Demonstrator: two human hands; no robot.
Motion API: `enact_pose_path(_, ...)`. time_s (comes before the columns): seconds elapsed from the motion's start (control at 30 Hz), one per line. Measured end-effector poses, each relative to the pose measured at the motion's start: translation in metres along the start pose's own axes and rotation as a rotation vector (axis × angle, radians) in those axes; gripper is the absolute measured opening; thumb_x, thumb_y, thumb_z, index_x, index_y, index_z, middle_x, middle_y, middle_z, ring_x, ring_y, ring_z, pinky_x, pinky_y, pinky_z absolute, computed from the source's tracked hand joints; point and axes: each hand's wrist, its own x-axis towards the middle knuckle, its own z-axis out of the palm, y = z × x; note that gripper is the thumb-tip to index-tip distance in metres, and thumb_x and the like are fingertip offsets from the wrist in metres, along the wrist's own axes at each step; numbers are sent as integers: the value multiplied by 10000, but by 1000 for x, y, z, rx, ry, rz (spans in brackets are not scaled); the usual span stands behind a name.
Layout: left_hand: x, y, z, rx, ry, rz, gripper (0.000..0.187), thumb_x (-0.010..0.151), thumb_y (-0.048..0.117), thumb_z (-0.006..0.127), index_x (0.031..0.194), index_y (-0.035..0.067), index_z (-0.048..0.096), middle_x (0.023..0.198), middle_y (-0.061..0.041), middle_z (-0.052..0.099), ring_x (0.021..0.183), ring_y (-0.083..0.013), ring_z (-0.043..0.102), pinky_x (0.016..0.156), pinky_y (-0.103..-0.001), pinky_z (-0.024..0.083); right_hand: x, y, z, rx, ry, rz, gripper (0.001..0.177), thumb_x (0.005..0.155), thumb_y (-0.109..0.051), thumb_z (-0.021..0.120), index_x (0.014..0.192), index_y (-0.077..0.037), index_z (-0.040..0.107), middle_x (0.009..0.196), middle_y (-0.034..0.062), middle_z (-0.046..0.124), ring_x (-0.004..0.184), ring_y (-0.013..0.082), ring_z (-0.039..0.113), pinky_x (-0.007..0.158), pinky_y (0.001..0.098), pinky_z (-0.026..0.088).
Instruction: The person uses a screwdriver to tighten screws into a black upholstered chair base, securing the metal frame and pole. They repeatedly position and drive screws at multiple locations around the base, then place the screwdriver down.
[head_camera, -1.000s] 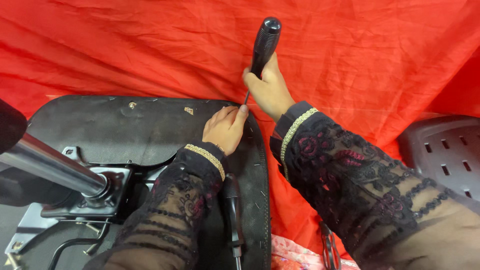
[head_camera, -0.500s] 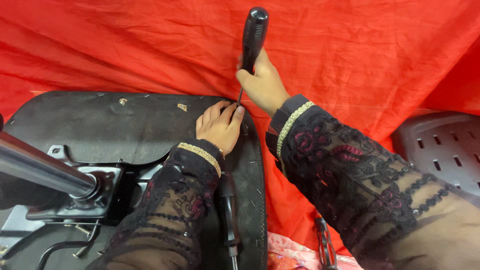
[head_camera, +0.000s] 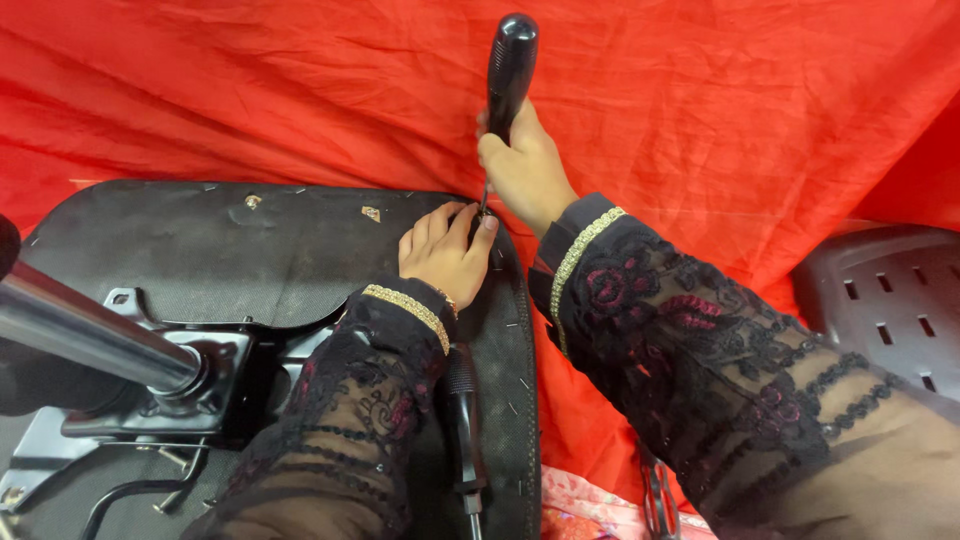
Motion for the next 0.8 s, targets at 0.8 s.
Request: enact_pose_path(0.8, 2, 0, 3, -12, -65, -66, 509, 1012, 512, 461, 1318, 161, 669, 1380, -40, 601, 1308, -246, 496, 1114, -441, 300, 2, 1, 4, -311, 109, -53, 502, 778, -144, 803, 1202, -73, 543, 1078, 58, 664, 804, 225, 689, 723, 389, 580)
